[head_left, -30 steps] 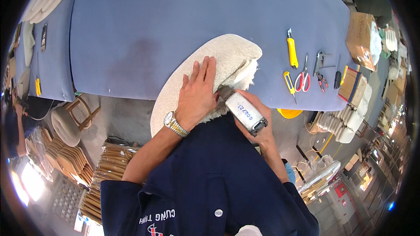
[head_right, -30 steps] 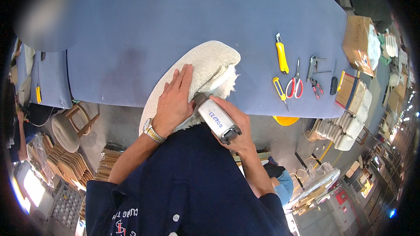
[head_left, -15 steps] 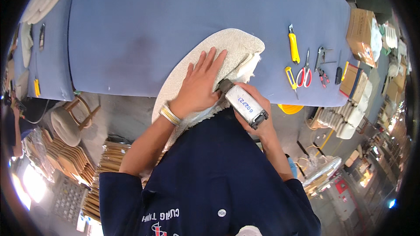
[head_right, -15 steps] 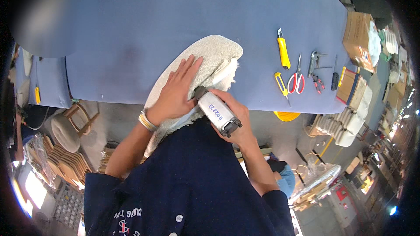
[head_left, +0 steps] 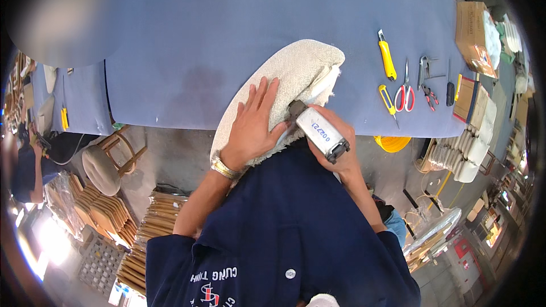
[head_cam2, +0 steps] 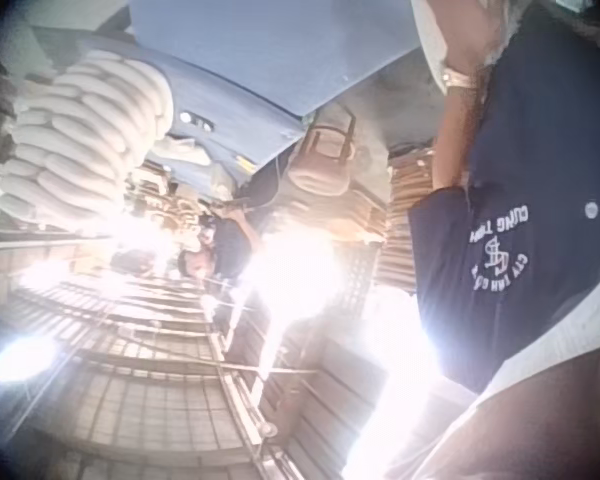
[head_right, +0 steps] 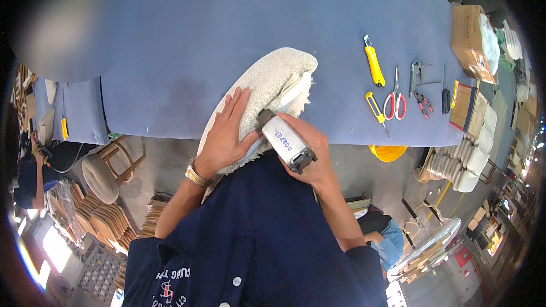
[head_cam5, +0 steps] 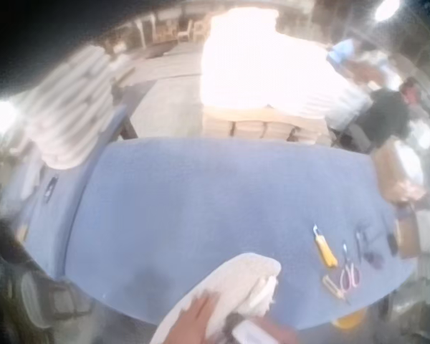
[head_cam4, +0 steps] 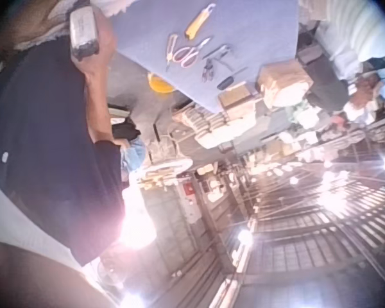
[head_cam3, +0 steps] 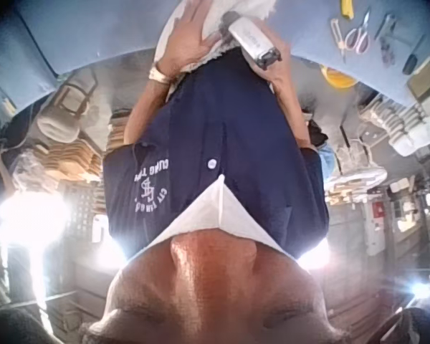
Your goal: The person trims excess fabric from a cushion cover using a utility knife, then uses a staple gun to secure the fabric to the cushion. The person handles multiple cushion covers and staples them in sequence.
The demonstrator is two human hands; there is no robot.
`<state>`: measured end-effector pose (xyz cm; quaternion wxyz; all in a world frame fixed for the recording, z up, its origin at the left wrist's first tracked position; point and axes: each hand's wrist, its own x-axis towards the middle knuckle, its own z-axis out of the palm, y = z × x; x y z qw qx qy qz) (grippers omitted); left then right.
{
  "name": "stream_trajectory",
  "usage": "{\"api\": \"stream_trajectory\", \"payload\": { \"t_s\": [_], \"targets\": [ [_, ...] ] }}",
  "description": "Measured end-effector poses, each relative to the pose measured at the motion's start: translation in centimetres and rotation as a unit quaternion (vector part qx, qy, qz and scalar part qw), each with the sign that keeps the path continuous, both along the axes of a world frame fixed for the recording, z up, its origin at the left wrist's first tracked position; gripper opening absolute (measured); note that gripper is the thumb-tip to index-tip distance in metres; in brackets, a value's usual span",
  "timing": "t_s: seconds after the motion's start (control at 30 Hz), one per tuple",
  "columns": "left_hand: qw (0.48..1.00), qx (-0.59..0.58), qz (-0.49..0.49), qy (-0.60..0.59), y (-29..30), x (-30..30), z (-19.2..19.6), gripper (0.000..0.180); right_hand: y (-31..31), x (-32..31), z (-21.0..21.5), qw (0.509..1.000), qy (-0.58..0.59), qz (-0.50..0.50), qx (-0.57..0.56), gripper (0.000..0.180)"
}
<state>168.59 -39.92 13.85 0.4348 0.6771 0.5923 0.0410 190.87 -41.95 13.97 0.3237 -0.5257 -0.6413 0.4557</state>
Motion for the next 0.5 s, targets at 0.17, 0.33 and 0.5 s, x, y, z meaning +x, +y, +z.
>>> {"api": "stream_trajectory", "payload": {
  "t_s": [0.17, 0.33, 0.5],
  "targets": [
    [0.998, 0.016, 0.033, 0.055, -0.4, 1.2, -0.3, 0.095, -0.3, 0.4, 0.3, 0.999, -0.015, 0.006, -0.029, 0.058],
    [0.998, 0.012, 0.027, 0.061, -0.5, 1.2, -0.4, 0.097, -0.1, 0.9, 0.6, 0.999, -0.012, 0.043, -0.024, 0.059],
    [0.996, 0.035, 0.044, 0.062, -1.1, 1.5, -0.8, 0.101, 0.1, 1.3, 0.4, 0.994, -0.032, 0.032, -0.097, 0.055]
  ]
}}
